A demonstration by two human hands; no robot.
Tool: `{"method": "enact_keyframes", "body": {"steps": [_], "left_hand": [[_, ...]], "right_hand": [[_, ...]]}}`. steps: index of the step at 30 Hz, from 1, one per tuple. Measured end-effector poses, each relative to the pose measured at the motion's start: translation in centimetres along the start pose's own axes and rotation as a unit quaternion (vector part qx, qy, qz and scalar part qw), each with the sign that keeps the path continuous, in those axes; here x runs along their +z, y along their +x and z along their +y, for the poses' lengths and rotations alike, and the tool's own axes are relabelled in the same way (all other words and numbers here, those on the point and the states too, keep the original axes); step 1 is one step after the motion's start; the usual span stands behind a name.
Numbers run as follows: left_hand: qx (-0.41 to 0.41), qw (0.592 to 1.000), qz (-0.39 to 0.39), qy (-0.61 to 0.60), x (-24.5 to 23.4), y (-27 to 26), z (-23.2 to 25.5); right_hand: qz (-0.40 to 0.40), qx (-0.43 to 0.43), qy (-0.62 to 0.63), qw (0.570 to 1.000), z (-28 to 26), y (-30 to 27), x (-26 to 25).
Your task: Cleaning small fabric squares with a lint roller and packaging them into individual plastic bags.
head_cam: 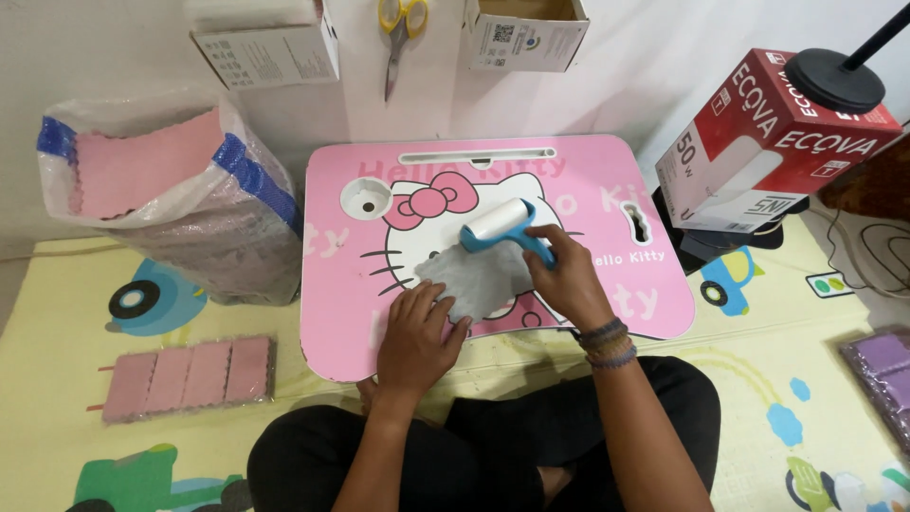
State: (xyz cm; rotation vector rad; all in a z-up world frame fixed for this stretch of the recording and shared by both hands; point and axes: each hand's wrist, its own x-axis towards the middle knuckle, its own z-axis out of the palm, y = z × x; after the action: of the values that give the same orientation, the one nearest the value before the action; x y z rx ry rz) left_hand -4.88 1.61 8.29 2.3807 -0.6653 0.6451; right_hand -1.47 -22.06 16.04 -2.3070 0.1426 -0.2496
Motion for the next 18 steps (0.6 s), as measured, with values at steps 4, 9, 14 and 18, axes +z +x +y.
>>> {"method": "enact_keyframes", "body": {"steps": [4, 9, 14, 18], "left_hand": [[0.008, 1.000, 0.020, 0.004, 0.4, -0.4, 0.0], [0.003, 0.999, 0.033, -0.021, 0.4, -0.3, -0.3], [-0.079, 0.985, 0.025, -0.150, -2.0, 0.5, 0.5], [-0.182, 0.944, 0.006, -0.276, -4.1, 1.1, 0.8]], "right_hand": [[0.002, 0.021, -0.008, 1.000, -0.8, -4.2, -2.2], [-0.004, 0.066, 0.003, 0.998, -1.6, -9.6, -4.2], [-0.039, -0.010, -0.016, 0.999, -3.8, -12.4, -4.0], [-0.085, -0.106, -0.038, 0.990, -3.7, -11.8, -1.2]]}}
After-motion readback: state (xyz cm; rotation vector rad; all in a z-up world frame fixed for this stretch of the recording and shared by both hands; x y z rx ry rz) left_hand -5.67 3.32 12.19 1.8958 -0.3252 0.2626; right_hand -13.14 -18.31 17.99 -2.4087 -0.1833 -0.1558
